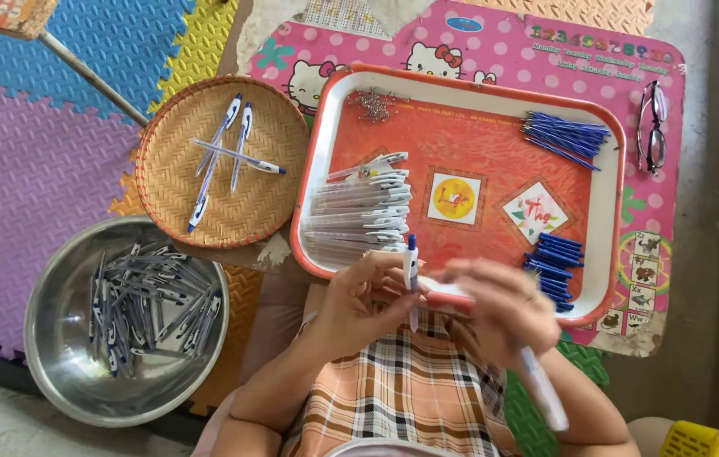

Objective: The person assembles pens by inserting ink refills into pen bodies, attaching caps, and sorting them into a basket and tray.

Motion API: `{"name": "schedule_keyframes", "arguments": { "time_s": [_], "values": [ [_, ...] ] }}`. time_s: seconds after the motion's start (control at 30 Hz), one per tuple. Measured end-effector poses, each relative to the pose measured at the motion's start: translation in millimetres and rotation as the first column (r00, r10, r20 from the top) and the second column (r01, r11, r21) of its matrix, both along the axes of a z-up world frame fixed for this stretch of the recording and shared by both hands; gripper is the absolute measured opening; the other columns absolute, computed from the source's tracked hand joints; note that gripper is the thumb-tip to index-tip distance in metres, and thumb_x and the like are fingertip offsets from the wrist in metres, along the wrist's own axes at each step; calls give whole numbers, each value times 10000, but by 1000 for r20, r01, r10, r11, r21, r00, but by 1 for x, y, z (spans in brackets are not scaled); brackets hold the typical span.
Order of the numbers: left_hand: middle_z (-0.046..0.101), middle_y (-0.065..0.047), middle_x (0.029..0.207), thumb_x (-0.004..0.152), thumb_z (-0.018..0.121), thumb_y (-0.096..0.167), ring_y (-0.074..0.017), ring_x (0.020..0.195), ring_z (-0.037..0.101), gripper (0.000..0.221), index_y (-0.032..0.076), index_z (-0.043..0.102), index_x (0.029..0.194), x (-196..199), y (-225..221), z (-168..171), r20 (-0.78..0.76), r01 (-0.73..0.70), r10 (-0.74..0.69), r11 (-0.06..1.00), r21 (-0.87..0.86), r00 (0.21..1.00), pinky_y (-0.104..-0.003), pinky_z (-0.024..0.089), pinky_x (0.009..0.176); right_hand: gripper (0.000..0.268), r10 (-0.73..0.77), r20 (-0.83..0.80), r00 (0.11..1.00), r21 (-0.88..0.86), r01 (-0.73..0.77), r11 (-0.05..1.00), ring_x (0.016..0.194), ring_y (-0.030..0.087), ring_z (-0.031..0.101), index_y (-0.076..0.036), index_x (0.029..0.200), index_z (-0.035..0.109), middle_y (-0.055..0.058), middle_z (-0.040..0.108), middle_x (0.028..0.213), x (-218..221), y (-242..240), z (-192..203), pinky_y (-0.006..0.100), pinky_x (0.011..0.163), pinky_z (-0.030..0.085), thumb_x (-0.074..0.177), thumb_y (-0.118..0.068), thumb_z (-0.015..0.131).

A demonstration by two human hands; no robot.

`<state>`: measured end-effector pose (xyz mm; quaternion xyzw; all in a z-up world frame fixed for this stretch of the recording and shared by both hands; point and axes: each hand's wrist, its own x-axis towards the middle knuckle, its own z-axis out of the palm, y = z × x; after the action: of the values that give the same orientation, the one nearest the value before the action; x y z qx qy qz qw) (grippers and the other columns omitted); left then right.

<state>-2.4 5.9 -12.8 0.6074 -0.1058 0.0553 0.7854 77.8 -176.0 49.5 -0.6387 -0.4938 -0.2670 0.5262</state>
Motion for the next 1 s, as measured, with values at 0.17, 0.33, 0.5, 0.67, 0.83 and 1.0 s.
{"name": "schedule_keyframes", "arguments": {
  "time_s": [0.17,0.33,0.5,0.67,0.83,1.0],
  "values": [
    [779,-192,973,921,772,22,-278,828,785,414,23,680,1325,-1,-15,3,-36,121,-124,990,-70,992,-399,677,706,333,116,-554,824,106,-68,992,804,317,732,88,1010,646,219,696,894,12,-7,-29,423,794,603,974,-239,701],
    [766,-140,995,958,724,15,-228,883,778,395,18,647,1345,3,-13,3,-92,240,-248,967,-91,964,-380,673,775,240,247,-689,682,205,-143,968,749,282,628,38,776,665,179,651,773,28,-4,-32,376,764,506,986,-71,705],
    [728,-116,1055,1010,654,2,-195,951,767,812,125,255,1707,-2,-13,7,-175,580,-650,747,-324,739,-264,646,794,350,251,-767,590,359,70,931,618,222,686,84,946,657,200,635,785,54,-35,-29,291,533,580,1097,-223,584],
    [667,-161,974,999,612,-57,-302,911,756,759,164,314,1661,-4,-2,6,-187,721,-754,657,-218,630,-384,679,747,286,184,-828,530,339,211,917,667,182,704,64,1119,665,164,680,848,61,-118,-14,290,573,629,1107,-219,629],
    [698,-114,945,990,599,-20,-216,791,731,677,162,355,1594,3,-3,10,-257,710,-729,681,-181,634,-330,640,693,173,-547,-636,544,-387,389,836,904,178,745,18,1220,718,171,746,1021,61,-183,-46,264,860,590,1085,69,623],
    [692,-121,925,983,604,-73,-226,871,750,734,168,324,1618,1,-9,-2,-243,664,-677,734,-144,695,-352,673,735,194,-650,203,732,-799,507,322,927,345,703,-103,1177,701,67,686,1254,58,-216,-102,487,797,510,1046,15,620]
  ]
}}
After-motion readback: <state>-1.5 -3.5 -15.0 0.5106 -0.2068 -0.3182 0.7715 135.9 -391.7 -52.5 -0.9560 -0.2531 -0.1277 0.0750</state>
